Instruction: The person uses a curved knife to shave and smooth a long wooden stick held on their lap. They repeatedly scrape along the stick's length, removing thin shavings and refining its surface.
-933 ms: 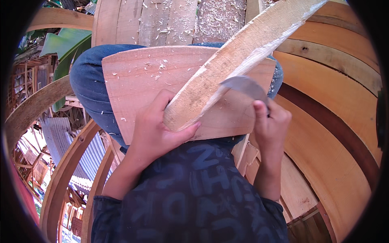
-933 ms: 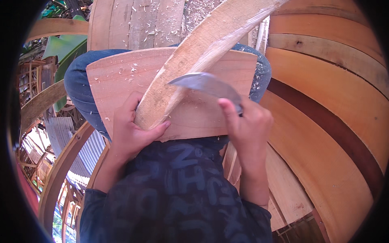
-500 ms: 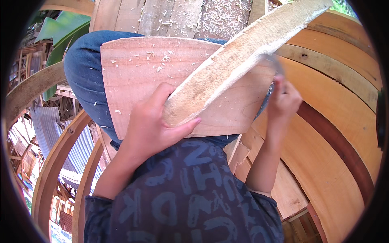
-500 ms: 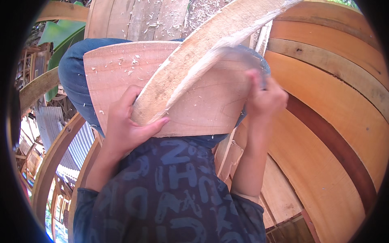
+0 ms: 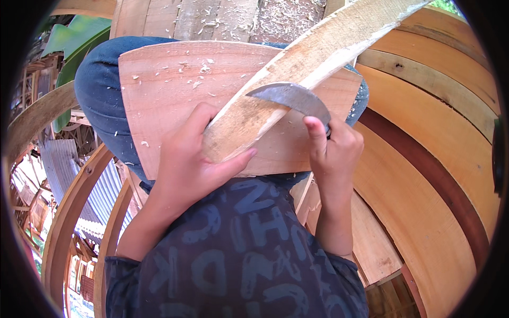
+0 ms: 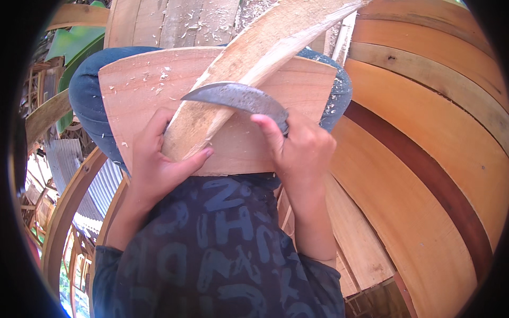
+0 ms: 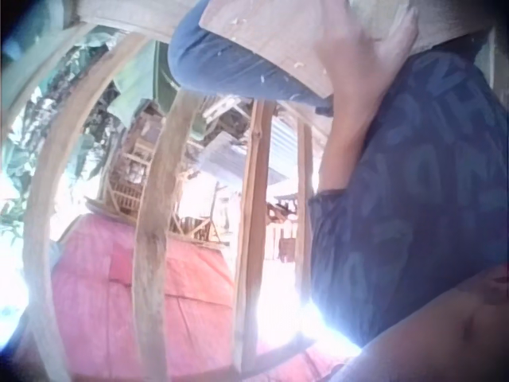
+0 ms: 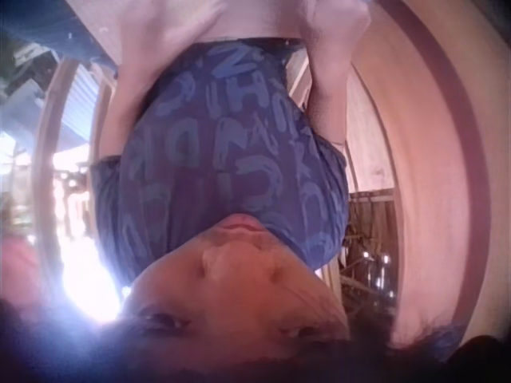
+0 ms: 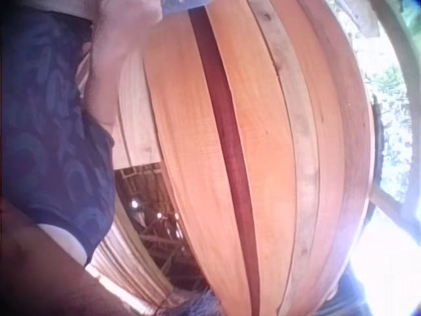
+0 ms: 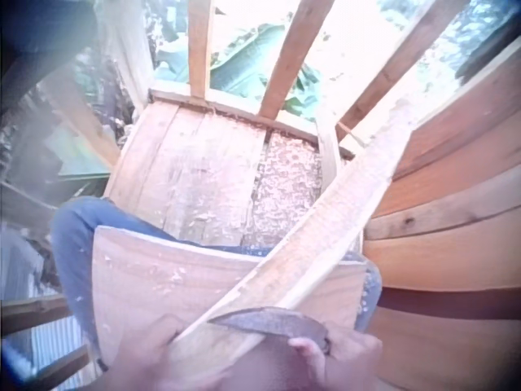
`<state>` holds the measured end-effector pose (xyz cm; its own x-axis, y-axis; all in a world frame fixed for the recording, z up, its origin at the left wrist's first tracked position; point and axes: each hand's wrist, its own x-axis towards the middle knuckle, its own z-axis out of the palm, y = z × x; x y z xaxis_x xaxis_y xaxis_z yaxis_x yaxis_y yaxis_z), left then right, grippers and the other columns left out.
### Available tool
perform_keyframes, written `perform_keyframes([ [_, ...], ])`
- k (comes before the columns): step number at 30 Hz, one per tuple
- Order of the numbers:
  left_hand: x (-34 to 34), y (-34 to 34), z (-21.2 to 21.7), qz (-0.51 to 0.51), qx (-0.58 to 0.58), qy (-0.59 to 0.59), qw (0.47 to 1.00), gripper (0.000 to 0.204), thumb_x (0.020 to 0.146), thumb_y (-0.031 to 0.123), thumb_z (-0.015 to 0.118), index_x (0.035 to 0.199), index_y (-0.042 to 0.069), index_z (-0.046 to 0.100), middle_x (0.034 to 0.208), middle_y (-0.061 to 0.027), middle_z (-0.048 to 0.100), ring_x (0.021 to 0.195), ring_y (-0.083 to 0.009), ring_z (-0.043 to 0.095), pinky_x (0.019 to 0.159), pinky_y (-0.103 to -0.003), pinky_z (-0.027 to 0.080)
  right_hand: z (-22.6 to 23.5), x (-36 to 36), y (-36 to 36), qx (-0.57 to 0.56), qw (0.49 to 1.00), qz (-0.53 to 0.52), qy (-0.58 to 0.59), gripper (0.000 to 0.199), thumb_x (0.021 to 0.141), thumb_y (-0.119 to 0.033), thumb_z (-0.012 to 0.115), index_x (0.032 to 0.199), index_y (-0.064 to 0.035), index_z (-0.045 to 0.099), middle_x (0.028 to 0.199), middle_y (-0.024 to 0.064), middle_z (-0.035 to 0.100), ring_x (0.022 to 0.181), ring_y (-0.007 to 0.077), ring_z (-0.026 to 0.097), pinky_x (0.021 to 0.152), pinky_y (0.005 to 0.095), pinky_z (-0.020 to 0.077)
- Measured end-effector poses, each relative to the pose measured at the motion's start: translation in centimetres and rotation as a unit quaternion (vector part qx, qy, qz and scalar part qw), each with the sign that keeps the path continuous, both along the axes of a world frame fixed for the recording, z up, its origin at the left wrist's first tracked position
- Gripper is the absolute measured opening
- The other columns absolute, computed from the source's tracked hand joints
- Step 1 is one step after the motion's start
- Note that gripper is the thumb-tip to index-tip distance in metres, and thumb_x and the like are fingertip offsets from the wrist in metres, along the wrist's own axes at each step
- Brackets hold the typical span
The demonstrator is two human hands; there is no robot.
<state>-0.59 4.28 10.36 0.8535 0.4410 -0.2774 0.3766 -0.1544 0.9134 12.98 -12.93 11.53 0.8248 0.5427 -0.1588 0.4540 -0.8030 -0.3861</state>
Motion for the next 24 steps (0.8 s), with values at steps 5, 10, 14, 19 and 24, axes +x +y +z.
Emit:
perform_keyframes([
  [5,0.1,0.0,0.5,-0.010,-0.002,0.037,0.999,0.042,0.068,0.012,0.083,0.099,0.000,0.058,0.086,-0.0081,0.063,0.080,-0.0132,0.063,0.072,-0.026,0.048,-1.9,6.8,-3.6,0.033,0.988,-0.113,-0.103,0.069,0.092,-0.059,0.052,0.058,0.0008,0.047,0.049,0.0163,0.042,0.043,0.0279,0.044,0.046,0.0395,0.0361],
  [10,-0.1,0.2,0.4,-0.006,-0.022,0.024,0.999,0.041,0.068,0.015,0.083,0.098,0.001,0.058,0.085,-0.0099,0.064,0.080,-0.0178,0.064,0.070,-0.028,0.049,0.7,11.5,-10.6,0.058,0.962,-0.259,-0.064,0.065,0.099,-0.050,0.047,0.055,-0.0030,0.042,0.051,-0.0023,0.031,0.048,0.0117,0.030,0.044,0.0331,0.0237],
  [14,0.1,0.2,0.0,-0.018,0.000,0.023,1.000,0.042,0.069,0.019,0.084,0.098,0.002,0.058,0.083,-0.0136,0.066,0.078,-0.0254,0.068,0.068,-0.032,0.051,1.4,4.8,-4.8,0.156,0.971,-0.179,0.019,0.062,0.097,-0.048,0.054,0.055,-0.0025,0.046,0.047,-0.0004,0.036,0.043,0.0143,0.034,0.042,0.0334,0.0274],
  [19,0.3,0.3,0.3,-0.023,-0.052,0.049,0.997,0.043,0.067,0.008,0.083,0.102,-0.001,0.058,0.090,-0.0067,0.062,0.085,-0.0121,0.059,0.076,-0.026,0.046,-0.9,-0.2,-0.3,0.069,0.997,-0.020,0.011,0.059,0.084,-0.052,0.067,0.057,-0.0025,0.050,0.052,0.0180,0.048,0.045,0.0369,0.049,0.043,0.0383,0.0388],
  [24,0.5,0.3,-0.3,-0.023,-0.029,0.015,0.999,0.043,0.068,0.017,0.084,0.098,0.000,0.060,0.085,-0.0126,0.065,0.079,-0.0190,0.067,0.070,-0.030,0.051,-0.8,3.9,-1.4,0.002,0.994,-0.016,-0.109,0.063,0.085,-0.055,0.065,0.056,-0.0026,0.047,0.048,0.0155,0.044,0.044,0.0333,0.047,0.042,0.0376,0.0363],
])
